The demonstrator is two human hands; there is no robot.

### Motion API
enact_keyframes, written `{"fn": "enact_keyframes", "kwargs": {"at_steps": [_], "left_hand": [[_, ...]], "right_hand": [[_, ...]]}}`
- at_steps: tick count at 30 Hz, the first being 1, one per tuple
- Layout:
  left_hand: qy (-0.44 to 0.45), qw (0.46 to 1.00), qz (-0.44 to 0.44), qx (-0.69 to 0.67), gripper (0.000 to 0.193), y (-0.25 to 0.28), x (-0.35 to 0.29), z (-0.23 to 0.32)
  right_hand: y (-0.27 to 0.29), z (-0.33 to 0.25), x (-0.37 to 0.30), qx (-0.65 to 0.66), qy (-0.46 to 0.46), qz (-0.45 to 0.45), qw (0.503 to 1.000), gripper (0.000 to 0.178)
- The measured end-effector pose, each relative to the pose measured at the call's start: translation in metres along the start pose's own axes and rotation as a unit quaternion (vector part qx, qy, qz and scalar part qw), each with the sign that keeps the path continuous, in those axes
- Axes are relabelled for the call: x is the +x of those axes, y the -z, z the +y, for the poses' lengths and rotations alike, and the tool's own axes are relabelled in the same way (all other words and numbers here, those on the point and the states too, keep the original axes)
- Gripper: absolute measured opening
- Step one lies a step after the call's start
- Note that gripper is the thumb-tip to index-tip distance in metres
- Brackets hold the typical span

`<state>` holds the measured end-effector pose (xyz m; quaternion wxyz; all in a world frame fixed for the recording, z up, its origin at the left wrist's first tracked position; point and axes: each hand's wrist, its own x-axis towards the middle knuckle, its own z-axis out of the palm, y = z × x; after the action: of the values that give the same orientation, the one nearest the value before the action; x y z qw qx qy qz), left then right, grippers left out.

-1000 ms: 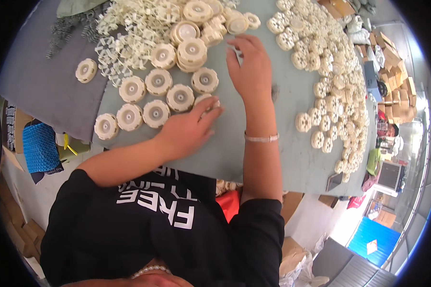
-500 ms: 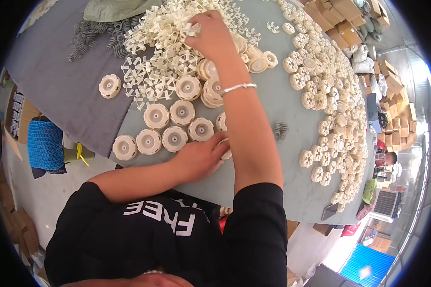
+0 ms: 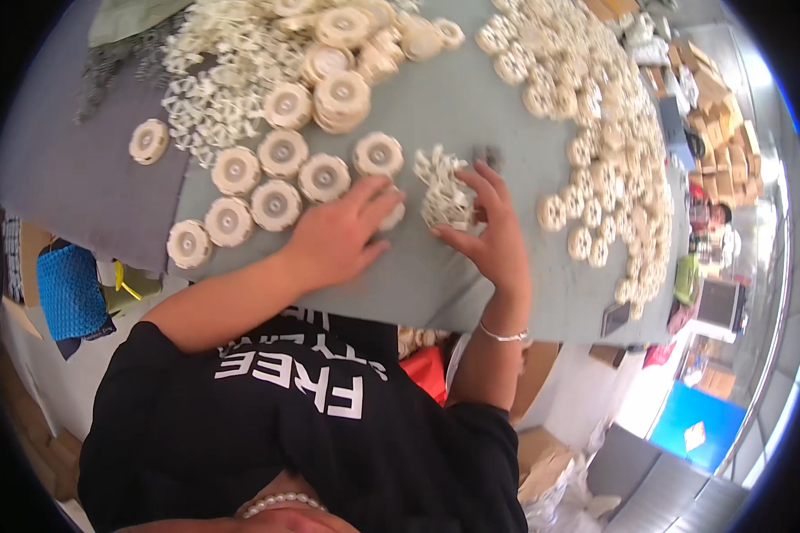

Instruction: The person assembles small white plastic components by hand on a table. They insert metal springs into circular housings and attach cross-shaped plastic pieces to complete the units. The person repeatedly picks up parts, assembles them, and places the finished units into a cardboard box.

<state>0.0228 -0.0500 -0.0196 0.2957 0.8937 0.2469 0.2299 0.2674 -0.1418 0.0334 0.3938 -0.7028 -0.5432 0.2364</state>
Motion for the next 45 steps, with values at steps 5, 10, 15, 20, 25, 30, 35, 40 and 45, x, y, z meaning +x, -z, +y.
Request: {"fn": "enact_keyframes", "kwargs": {"at_steps": [5, 10, 15, 20, 25, 30, 35, 40, 45], "left_hand": [[0.0, 0.999, -0.018, -0.029, 0.064, 0.005, -0.002, -0.002], [-0.026, 0.994, -0.082, -0.069, 0.07, 0.012, -0.017, 0.005], [-0.025, 0.988, -0.11, -0.11, 0.073, 0.016, -0.021, 0.011], [-0.056, 0.982, -0.137, -0.121, 0.075, 0.024, -0.032, 0.003], [-0.039, 0.983, -0.113, -0.142, 0.079, 0.027, -0.038, 0.002], [0.012, 0.979, -0.126, -0.159, 0.084, 0.028, -0.046, -0.001], [0.085, 0.952, -0.163, -0.245, 0.086, 0.04, -0.048, 0.001], [0.097, 0.942, -0.139, -0.29, 0.082, 0.043, -0.054, 0.0], [0.119, 0.941, -0.131, -0.289, 0.08, 0.041, -0.054, 0.003]], "right_hand": [[-0.003, 0.019, -0.047, 0.011, 0.03, 0.147, 0.989, 0.071], [0.002, -0.002, -0.078, -0.258, 0.035, 0.103, 0.96, 0.074], [-0.008, -0.016, -0.073, -0.213, 0.061, 0.174, 0.96, 0.08], [-0.002, 0.009, -0.084, -0.274, -0.053, 0.149, 0.949, 0.081], [0.002, 0.005, -0.098, -0.223, -0.064, 0.134, 0.963, 0.078], [0.013, 0.012, -0.117, -0.228, -0.114, 0.07, 0.965, 0.078], [0.011, 0.017, -0.126, -0.043, -0.113, 0.109, 0.987, 0.061], [-0.039, -0.022, -0.103, 0.015, 0.05, 0.01, 0.999, 0.049], [-0.054, -0.042, -0.083, -0.06, 0.049, -0.011, 0.997, 0.053]]}}
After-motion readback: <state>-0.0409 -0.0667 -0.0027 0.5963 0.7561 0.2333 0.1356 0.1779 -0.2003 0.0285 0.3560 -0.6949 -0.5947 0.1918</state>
